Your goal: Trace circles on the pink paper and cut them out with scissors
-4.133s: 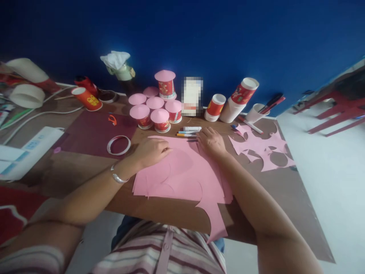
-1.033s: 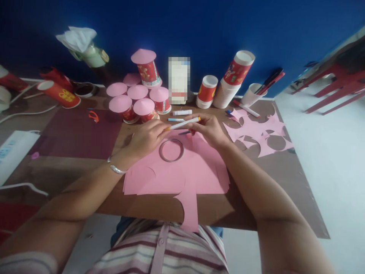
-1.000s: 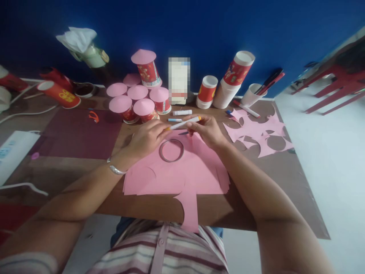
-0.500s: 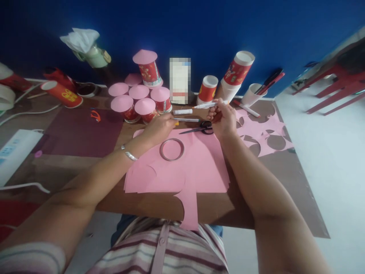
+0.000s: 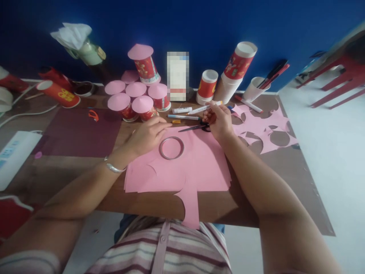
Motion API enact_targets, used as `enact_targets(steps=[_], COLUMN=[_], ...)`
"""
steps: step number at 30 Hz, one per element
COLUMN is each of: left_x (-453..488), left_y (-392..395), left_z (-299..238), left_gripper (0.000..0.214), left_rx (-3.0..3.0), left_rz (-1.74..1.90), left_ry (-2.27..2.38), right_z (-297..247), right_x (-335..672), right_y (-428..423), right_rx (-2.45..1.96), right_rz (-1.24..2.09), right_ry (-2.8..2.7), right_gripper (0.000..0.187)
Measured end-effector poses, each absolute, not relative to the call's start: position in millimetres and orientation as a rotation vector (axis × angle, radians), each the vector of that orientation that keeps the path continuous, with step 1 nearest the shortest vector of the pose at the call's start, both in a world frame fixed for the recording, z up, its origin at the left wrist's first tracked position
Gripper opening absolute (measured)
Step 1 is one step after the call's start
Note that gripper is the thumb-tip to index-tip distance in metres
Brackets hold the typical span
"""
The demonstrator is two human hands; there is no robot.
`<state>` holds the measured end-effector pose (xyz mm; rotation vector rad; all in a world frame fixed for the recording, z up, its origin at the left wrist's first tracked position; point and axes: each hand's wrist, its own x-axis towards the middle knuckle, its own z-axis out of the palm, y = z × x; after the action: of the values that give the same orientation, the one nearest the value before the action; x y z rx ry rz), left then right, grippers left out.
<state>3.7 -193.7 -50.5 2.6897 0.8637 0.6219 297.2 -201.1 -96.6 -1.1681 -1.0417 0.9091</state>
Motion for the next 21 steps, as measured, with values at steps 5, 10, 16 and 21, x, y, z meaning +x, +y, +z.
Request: enact_targets(steps=[5, 10, 16, 21], left_x=[-15, -19, -19, -17], left_y=[-208, -211, -214, -215], left_z=[-43, -48, -51, -55], left_gripper=[0.027, 0.043, 0.065, 0.086], left_rx=[2.578, 2.576, 2.544, 2.576], left_rz=[0.547, 0.381, 0.313, 0.27], left_ry=[0.717, 0.654, 0.611, 0.635], right_z=[-95, -97, -96, -99], right_x=[292, 293, 293, 295], right_y=[-202, -204, -205, -204], right_rx=[-1.119, -1.158, -1.211, -1.205], right_rz=[0.923, 0.86, 0.854, 0.843], right_ry=[-0.956, -1.036, -1.034, -1.055], right_gripper=[0.039, 0.037, 0.039, 0.039])
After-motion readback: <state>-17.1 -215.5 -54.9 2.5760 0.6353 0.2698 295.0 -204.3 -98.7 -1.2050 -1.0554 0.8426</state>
